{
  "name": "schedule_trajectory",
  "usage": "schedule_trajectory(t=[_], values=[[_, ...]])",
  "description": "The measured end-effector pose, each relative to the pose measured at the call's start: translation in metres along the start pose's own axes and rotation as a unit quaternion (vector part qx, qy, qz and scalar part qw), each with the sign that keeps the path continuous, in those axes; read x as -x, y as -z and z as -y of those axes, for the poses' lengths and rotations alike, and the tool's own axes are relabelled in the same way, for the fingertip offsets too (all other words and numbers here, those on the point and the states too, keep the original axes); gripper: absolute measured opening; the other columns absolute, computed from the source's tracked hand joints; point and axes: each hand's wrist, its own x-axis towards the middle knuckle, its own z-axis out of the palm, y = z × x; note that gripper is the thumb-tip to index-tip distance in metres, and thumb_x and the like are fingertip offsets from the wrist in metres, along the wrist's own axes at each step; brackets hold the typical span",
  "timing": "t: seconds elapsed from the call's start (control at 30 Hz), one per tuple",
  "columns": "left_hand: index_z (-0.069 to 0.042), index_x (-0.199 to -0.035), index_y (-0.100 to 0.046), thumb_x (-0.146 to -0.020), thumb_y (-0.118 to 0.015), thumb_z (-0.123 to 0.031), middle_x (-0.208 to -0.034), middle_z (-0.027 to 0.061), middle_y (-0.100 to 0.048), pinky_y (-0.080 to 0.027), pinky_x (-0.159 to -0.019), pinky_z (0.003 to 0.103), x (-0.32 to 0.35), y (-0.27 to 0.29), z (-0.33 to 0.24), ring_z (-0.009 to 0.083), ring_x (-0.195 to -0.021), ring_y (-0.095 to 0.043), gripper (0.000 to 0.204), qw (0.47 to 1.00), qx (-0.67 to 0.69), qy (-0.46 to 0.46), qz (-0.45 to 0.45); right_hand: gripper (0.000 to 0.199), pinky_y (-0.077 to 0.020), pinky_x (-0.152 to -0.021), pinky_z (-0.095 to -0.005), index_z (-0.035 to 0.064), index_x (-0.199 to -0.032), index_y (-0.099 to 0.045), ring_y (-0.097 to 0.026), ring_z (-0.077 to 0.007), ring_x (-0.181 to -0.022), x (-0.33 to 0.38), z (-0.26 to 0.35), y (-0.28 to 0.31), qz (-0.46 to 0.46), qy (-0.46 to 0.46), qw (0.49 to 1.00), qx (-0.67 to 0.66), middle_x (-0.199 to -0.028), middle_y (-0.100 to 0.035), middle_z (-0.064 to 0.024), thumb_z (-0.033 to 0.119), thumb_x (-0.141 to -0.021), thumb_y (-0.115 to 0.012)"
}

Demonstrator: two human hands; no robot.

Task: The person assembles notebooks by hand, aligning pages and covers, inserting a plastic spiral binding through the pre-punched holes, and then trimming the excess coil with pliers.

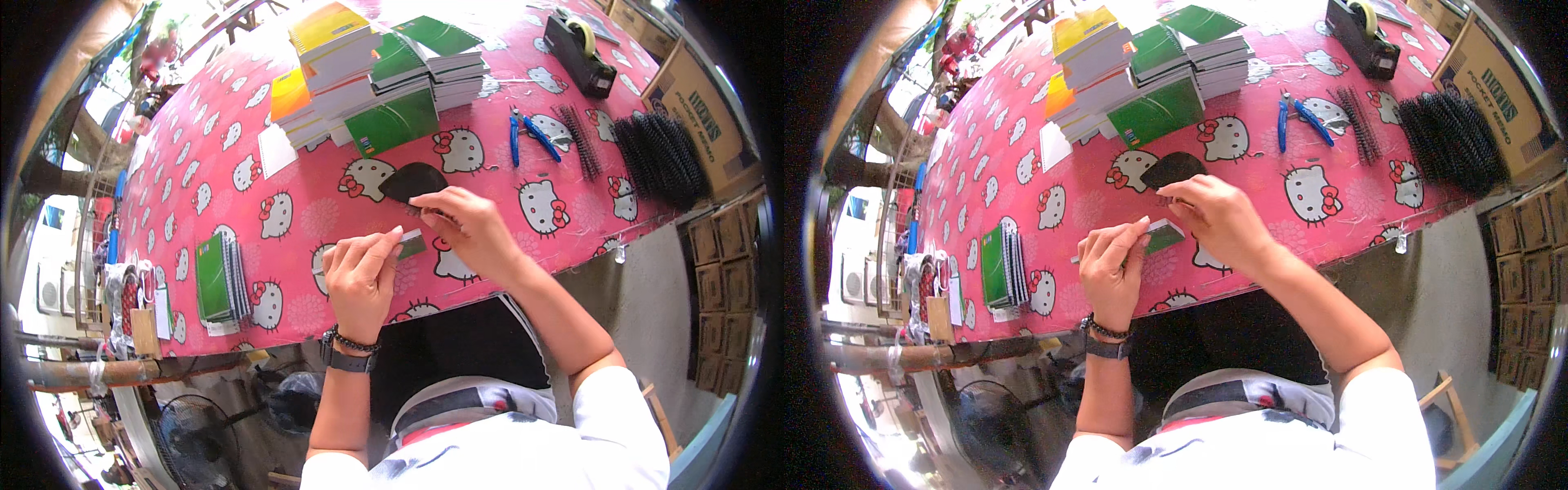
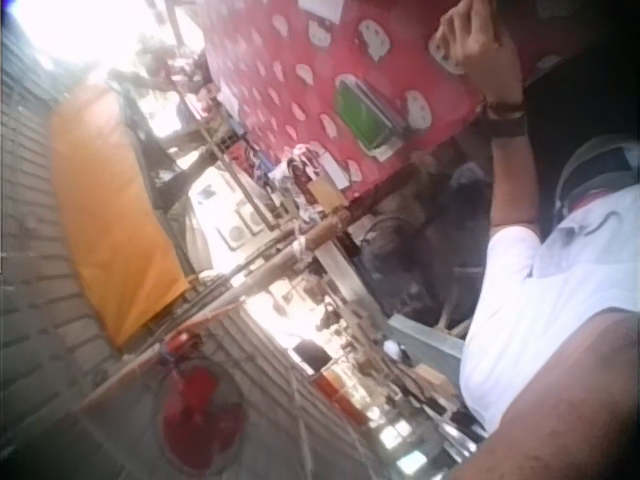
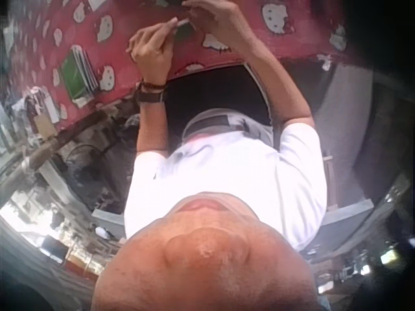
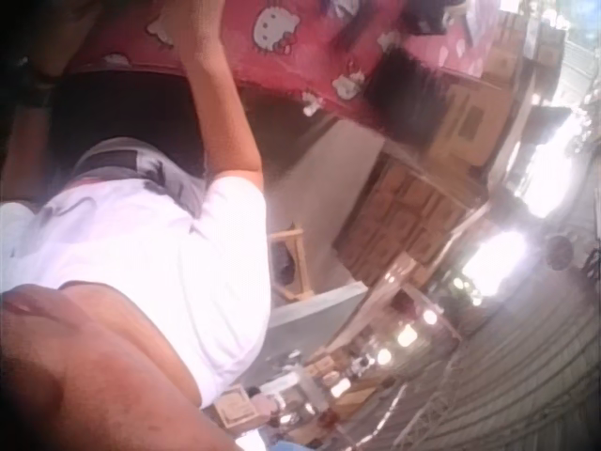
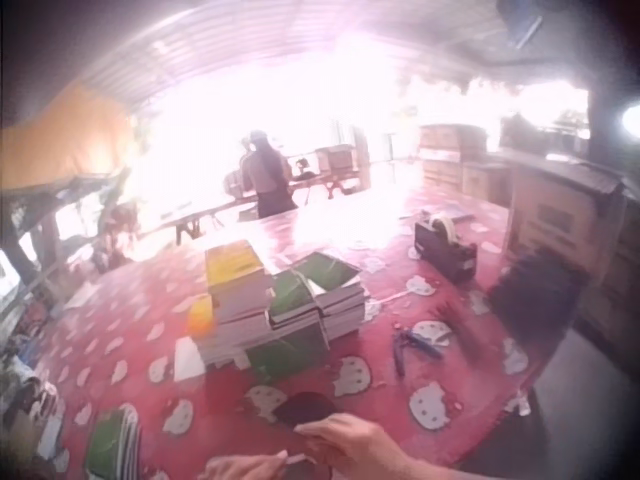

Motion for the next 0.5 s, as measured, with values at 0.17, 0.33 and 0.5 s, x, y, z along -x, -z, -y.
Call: schedule_trajectory(t=[0.17, 0.33, 0.5], values=[[-0.013, -0.092, -0.069, -0.076, -0.070, -0.015, -0.083, 0.0001, -0.065, -0.039, -0.073, 0.032, -0.001, -0.003, 0.005, 0.0180, -0.078, -0.058, 0.017, 1.000, 0.018, 0.006, 0.005, 0.025, -0.0492, -0.077, -0.0343, 0.0085, -0.094, -0.067, -0.060, -0.0236, -0.087, -0.004, 0.004, 0.024, 0.077, 0.046, 0.996, -0.024, -0.086, -0.063, -0.0055, -0.002, -0.072, -0.068], [-0.013, -0.091, -0.069, -0.075, -0.069, -0.014, -0.083, -0.0002, -0.065, -0.039, -0.073, 0.032, -0.003, 0.000, 0.002, 0.0177, -0.079, -0.058, 0.016, 0.999, 0.028, -0.005, 0.017, 0.025, -0.0481, -0.078, -0.0334, 0.0095, -0.090, -0.068, -0.058, -0.0219, -0.089, -0.007, 0.004, 0.025, 0.091, 0.035, 0.995, -0.020, -0.088, -0.064, -0.0039, -0.003, -0.068, -0.069], [-0.013, -0.091, -0.068, -0.075, -0.069, -0.013, -0.082, -0.0008, -0.065, -0.039, -0.073, 0.032, -0.003, 0.000, 0.004, 0.0176, -0.079, -0.058, 0.015, 1.000, 0.026, -0.010, 0.014, 0.023, -0.0484, -0.074, -0.0332, 0.0070, -0.092, -0.067, -0.058, -0.0222, -0.084, -0.010, 0.002, 0.026, 0.150, 0.053, 0.987, -0.039, -0.085, -0.064, -0.0054, -0.002, -0.070, -0.069]])
